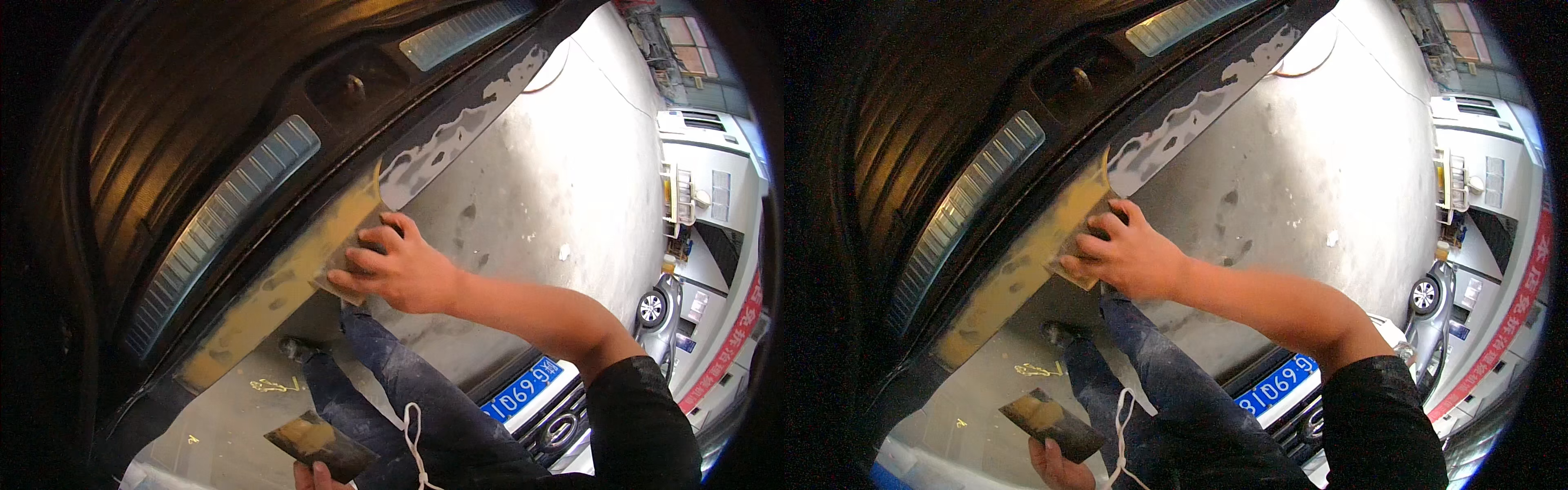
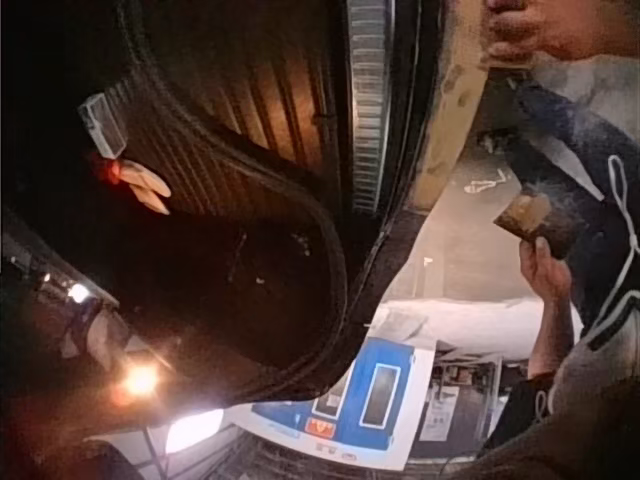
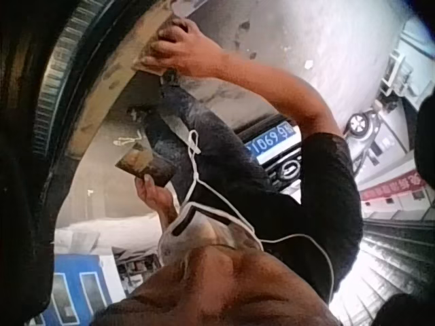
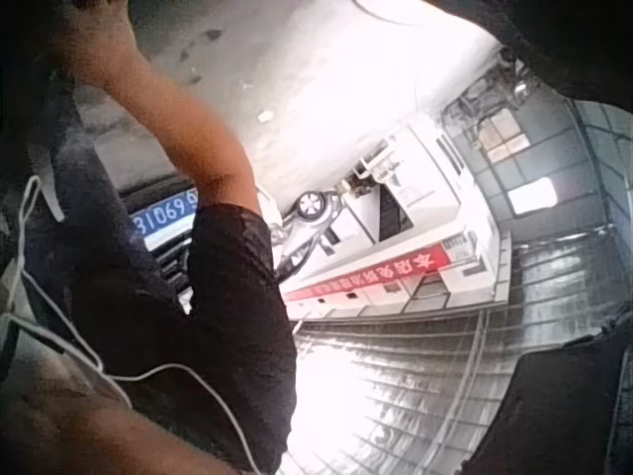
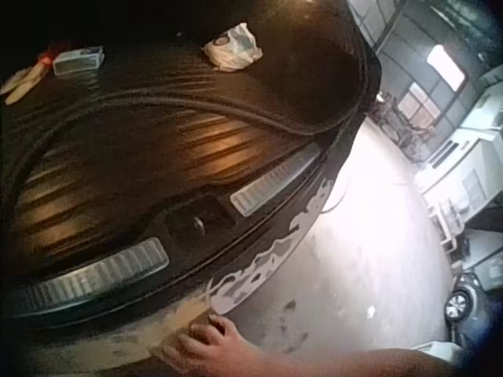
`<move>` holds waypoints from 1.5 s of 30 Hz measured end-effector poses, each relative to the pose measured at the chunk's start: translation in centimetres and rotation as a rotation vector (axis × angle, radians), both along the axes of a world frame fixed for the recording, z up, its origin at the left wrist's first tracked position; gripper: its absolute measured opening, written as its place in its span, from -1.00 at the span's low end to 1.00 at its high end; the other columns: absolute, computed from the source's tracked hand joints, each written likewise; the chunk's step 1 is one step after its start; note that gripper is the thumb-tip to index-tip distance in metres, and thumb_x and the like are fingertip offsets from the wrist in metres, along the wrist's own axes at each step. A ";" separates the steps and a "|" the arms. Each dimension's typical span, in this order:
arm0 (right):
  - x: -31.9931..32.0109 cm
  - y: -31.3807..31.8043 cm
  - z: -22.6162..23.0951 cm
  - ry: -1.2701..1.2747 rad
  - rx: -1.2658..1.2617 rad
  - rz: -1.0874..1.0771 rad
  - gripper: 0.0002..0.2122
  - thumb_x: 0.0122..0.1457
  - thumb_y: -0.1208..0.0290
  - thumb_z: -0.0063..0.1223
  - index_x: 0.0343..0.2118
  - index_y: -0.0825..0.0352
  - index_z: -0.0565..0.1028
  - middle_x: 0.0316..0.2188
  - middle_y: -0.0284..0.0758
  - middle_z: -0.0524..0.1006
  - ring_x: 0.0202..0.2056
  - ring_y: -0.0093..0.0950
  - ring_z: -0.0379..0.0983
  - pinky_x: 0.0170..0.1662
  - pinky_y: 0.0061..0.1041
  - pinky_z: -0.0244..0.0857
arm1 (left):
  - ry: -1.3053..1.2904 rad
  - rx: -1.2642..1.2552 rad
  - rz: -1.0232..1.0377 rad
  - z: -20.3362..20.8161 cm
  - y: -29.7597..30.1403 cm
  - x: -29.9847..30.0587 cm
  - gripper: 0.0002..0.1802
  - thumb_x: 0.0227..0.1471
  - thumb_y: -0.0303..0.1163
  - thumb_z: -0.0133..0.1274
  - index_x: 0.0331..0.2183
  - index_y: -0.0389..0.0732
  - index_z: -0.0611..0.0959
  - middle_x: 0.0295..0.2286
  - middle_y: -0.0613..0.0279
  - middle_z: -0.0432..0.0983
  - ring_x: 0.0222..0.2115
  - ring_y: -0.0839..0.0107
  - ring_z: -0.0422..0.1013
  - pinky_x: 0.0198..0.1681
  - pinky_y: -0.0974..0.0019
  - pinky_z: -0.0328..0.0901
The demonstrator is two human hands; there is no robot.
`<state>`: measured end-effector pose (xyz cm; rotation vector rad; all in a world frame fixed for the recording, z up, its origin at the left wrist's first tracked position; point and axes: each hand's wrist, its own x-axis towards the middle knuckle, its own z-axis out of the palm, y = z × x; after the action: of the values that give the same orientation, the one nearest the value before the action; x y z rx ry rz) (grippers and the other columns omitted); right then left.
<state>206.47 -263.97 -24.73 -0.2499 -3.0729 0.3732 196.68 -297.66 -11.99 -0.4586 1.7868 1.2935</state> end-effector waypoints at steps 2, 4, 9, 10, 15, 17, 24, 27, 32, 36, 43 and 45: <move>1.4 -0.8 -0.3 -0.008 -0.073 -0.016 -0.31 -0.15 0.49 0.17 0.17 -0.08 0.39 -0.08 -0.34 0.35 0.04 -0.26 0.23 0.12 0.03 0.09 | 0.007 -0.014 -0.021 0.2 0.1 0.0 -0.66 0.16 -0.37 0.05 -0.05 -0.33 0.55 -0.12 0.07 0.52 -0.11 0.22 0.42 0.01 0.18 0.30; 2.4 -1.1 -0.2 -0.009 -0.059 -0.037 -0.32 -0.14 0.49 0.16 0.17 -0.05 0.40 -0.07 -0.34 0.37 0.03 -0.26 0.26 0.10 0.01 0.11 | 0.021 -0.043 -0.061 0.3 0.2 -0.1 -0.64 0.16 -0.37 0.05 -0.03 -0.34 0.53 -0.11 0.07 0.52 -0.11 0.23 0.42 0.02 0.17 0.29; 5.2 2.2 1.5 -0.016 -0.076 -0.121 -0.39 -0.12 0.46 0.13 0.13 0.06 0.41 -0.12 -0.34 0.41 -0.06 -0.27 0.32 0.05 -0.16 0.20 | 0.038 -0.009 0.004 -0.2 1.4 0.1 -0.59 0.16 -0.45 0.05 0.03 -0.38 0.48 -0.03 0.02 0.48 -0.05 0.23 0.40 0.08 0.18 0.27; 5.2 3.6 2.1 0.024 -0.030 -0.130 -0.42 -0.11 0.43 0.12 0.11 0.09 0.41 -0.15 -0.35 0.42 -0.08 -0.28 0.32 0.03 -0.20 0.21 | 0.053 -0.032 -0.006 -0.3 1.6 0.4 -0.58 0.16 -0.47 0.04 0.04 -0.39 0.47 0.00 0.00 0.47 -0.03 0.23 0.39 0.10 0.18 0.26; 3.3 9.0 3.3 0.026 0.071 -0.076 -0.37 -0.13 0.45 0.17 0.12 -0.08 0.41 -0.06 -0.36 0.37 -0.01 -0.28 0.29 0.09 -0.12 0.19 | 0.132 0.029 -0.068 -0.5 4.2 1.5 -0.55 0.17 -0.53 0.02 0.09 -0.45 0.42 0.08 -0.06 0.40 0.09 0.17 0.32 0.22 0.16 0.15; 2.5 9.7 2.5 0.049 0.069 -0.043 -0.38 -0.11 0.44 0.18 0.12 -0.07 0.41 -0.07 -0.37 0.37 -0.01 -0.28 0.29 0.11 -0.10 0.17 | 0.120 0.042 -0.064 -0.7 4.7 1.6 -0.53 0.16 -0.56 0.00 0.10 -0.46 0.41 0.09 -0.07 0.39 0.12 0.16 0.31 0.25 0.15 0.12; 0.7 10.0 0.9 0.045 0.063 0.006 -0.43 -0.07 0.37 0.16 0.11 -0.09 0.42 -0.12 -0.39 0.38 0.00 -0.27 0.28 0.14 -0.07 0.11 | -0.163 -0.002 0.380 -0.8 6.6 0.4 -0.48 0.07 -0.65 -0.03 0.11 -0.46 0.40 0.10 -0.06 0.38 0.13 0.14 0.29 0.27 0.12 0.08; 0.2 8.7 1.3 0.005 0.017 -0.019 -0.43 -0.09 0.34 0.18 0.10 -0.10 0.42 -0.16 -0.40 0.38 0.00 -0.27 0.27 0.13 -0.04 0.10 | 0.010 0.096 0.175 -3.6 3.4 1.5 -0.48 0.07 -0.66 -0.04 0.11 -0.45 0.41 0.10 -0.05 0.38 0.13 0.14 0.29 0.27 0.12 0.08; 0.9 5.4 0.9 -0.051 -0.095 -0.043 -0.34 -0.15 0.42 0.21 0.15 -0.08 0.42 -0.06 -0.37 0.36 0.03 -0.27 0.24 0.15 0.04 0.04 | 0.167 0.099 -0.114 -4.4 4.7 1.8 -0.48 0.07 -0.65 -0.02 0.11 -0.46 0.41 0.10 -0.05 0.38 0.14 0.15 0.28 0.27 0.14 0.08; 3.2 3.9 -0.1 -0.067 -0.073 -0.032 -0.32 -0.12 0.42 0.18 0.20 -0.07 0.38 -0.03 -0.37 0.36 0.08 -0.27 0.22 0.15 0.05 0.05 | 0.184 0.167 -0.015 -3.5 8.0 1.9 -0.46 0.07 -0.49 0.08 0.10 -0.41 0.41 0.02 -0.02 0.44 0.06 0.15 0.36 0.20 0.08 0.18; 6.8 6.3 2.2 -0.073 -0.078 -0.082 -0.44 0.00 0.46 0.03 0.16 0.04 0.38 -0.11 -0.31 0.42 -0.01 -0.29 0.32 0.13 -0.12 0.16 | 0.114 0.098 0.060 -2.9 11.3 2.7 -0.34 0.04 -0.45 0.15 0.15 -0.42 0.34 0.06 -0.06 0.40 0.10 0.11 0.32 0.22 0.00 0.18; 7.1 9.1 2.9 0.001 -0.060 -0.077 -0.44 -0.01 0.49 0.03 0.15 0.05 0.39 -0.12 -0.31 0.42 -0.02 -0.28 0.32 0.13 -0.13 0.16 | 0.085 0.145 0.046 -2.5 12.0 3.0 -0.34 0.04 -0.47 0.15 0.16 -0.42 0.33 0.06 -0.06 0.40 0.10 0.11 0.32 0.22 0.00 0.18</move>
<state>213.56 -254.87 -21.85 -0.3693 -3.0429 0.4620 199.66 -285.69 -14.54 -0.3701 1.7453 1.4826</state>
